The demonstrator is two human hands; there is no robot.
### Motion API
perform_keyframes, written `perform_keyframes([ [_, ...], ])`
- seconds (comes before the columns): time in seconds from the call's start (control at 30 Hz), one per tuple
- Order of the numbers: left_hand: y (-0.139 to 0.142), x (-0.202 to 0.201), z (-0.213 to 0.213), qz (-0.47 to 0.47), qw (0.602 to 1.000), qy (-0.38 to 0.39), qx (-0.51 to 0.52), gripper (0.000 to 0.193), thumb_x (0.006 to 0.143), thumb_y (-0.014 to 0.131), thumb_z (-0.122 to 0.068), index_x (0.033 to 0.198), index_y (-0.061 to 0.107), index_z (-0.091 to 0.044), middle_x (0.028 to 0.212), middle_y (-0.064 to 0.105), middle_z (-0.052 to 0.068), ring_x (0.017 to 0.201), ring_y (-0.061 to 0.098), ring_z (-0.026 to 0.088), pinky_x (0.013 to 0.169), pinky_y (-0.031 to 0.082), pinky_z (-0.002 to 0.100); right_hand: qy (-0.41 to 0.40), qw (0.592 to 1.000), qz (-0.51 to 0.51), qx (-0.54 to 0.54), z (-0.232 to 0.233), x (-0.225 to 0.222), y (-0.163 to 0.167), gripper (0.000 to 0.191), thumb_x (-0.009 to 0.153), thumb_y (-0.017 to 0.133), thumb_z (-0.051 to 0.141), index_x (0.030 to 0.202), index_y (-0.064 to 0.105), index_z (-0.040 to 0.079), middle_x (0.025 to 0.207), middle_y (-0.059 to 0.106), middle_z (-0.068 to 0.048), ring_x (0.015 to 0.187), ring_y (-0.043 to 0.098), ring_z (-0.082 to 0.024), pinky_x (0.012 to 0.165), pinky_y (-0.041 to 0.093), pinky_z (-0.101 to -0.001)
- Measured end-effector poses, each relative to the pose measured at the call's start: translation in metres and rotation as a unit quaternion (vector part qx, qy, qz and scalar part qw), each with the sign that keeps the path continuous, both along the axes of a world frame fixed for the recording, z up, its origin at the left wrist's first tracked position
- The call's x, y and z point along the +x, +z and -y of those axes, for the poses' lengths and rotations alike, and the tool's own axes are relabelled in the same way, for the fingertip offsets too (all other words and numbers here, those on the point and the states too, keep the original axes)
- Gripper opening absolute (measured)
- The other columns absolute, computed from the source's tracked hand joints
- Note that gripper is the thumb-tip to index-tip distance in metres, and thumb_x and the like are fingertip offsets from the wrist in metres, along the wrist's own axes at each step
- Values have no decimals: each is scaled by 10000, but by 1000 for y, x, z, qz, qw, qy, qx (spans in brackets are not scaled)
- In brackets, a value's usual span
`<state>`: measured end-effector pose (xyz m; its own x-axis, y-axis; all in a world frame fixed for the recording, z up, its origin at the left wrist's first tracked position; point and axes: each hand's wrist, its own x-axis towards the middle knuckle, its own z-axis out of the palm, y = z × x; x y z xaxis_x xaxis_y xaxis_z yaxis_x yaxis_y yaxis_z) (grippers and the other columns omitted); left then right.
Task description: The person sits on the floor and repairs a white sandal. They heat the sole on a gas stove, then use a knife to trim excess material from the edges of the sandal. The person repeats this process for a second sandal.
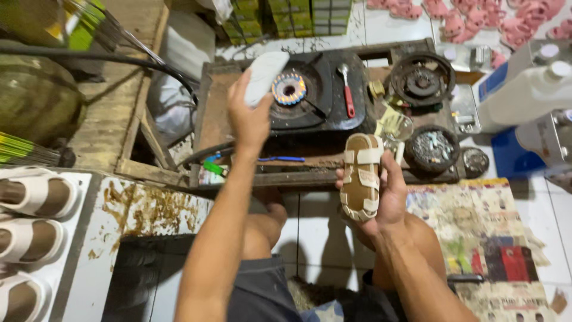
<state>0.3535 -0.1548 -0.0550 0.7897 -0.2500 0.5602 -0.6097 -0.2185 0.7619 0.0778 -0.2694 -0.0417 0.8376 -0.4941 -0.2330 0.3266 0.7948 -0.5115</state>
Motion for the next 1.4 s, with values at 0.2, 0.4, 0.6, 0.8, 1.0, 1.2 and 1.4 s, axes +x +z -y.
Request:
perform_keyframes([
  [0.2, -26, 22, 61, -20, 999, 34, -20, 642, 804, 743, -70, 1413, 539, -39, 1335, 627, 202, 1277, 593, 362, 1104, 449, 410, -18, 999, -40, 32, 4, 3, 5, 567, 988, 575, 503, 1290, 626, 26, 1013, 712, -139, 889, 714, -304, 754, 611, -413],
  [0.4, -44, 25, 45, 46, 995, 76, 44, 632, 819, 814, -83, 1397, 562, -31, 1356, 620, 220, 1319, 542, 406, 1126, 384, 472, 1, 999, -34, 21, 3, 8, 4, 575, 1009, 572, 513, 1296, 623, 18, 1034, 718, -146, 902, 724, -288, 751, 612, -396],
  [0.6, -23, 28, 26, -47, 998, 35, -18, 771, 768, 835, -109, 1449, 480, -39, 1343, 618, 227, 1267, 598, 344, 1082, 468, 445, 7, 996, -90, 3, 1, 6, 1, 604, 977, 556, 532, 1290, 631, 21, 1030, 726, -146, 893, 734, -290, 763, 638, -396],
  [0.8, 6, 10, 17, -285, 896, -31, -338, 667, 816, 768, -197, 1377, 429, -75, 1226, 641, 195, 1050, 685, 372, 786, 589, 535, 59, 996, -57, 44, 3, 5, -1, 597, 979, 574, 574, 1283, 643, 65, 990, 729, -208, 796, 737, -284, 634, 621, -396],
  [1.0, -12, 7, 6, -463, 740, -228, -432, 568, 891, 609, -333, 1323, 495, 17, 1155, 630, 283, 913, 716, 418, 670, 635, 552, 54, 996, -74, 19, 0, 8, -1, 606, 982, 574, 571, 1278, 638, 46, 968, 722, -179, 771, 726, -272, 634, 608, -387],
  [1.2, -31, 40, 20, -254, 959, -78, -100, 606, 907, 644, -325, 1463, 578, -94, 1225, 587, 181, 1108, 572, 320, 967, 487, 480, 8, 994, -110, -4, -3, 12, 4, 591, 965, 556, 508, 1271, 628, 8, 1007, 721, -141, 873, 733, -267, 755, 626, -382],
  [1.4, -12, 26, 27, 26, 994, 35, 99, 762, 760, 891, -271, 1436, 574, -119, 1281, 612, 151, 1207, 579, 322, 1067, 400, 460, 27, 996, -83, 2, -6, 20, 6, 574, 986, 540, 505, 1270, 636, 16, 1028, 724, -138, 898, 722, -264, 761, 610, -390],
])
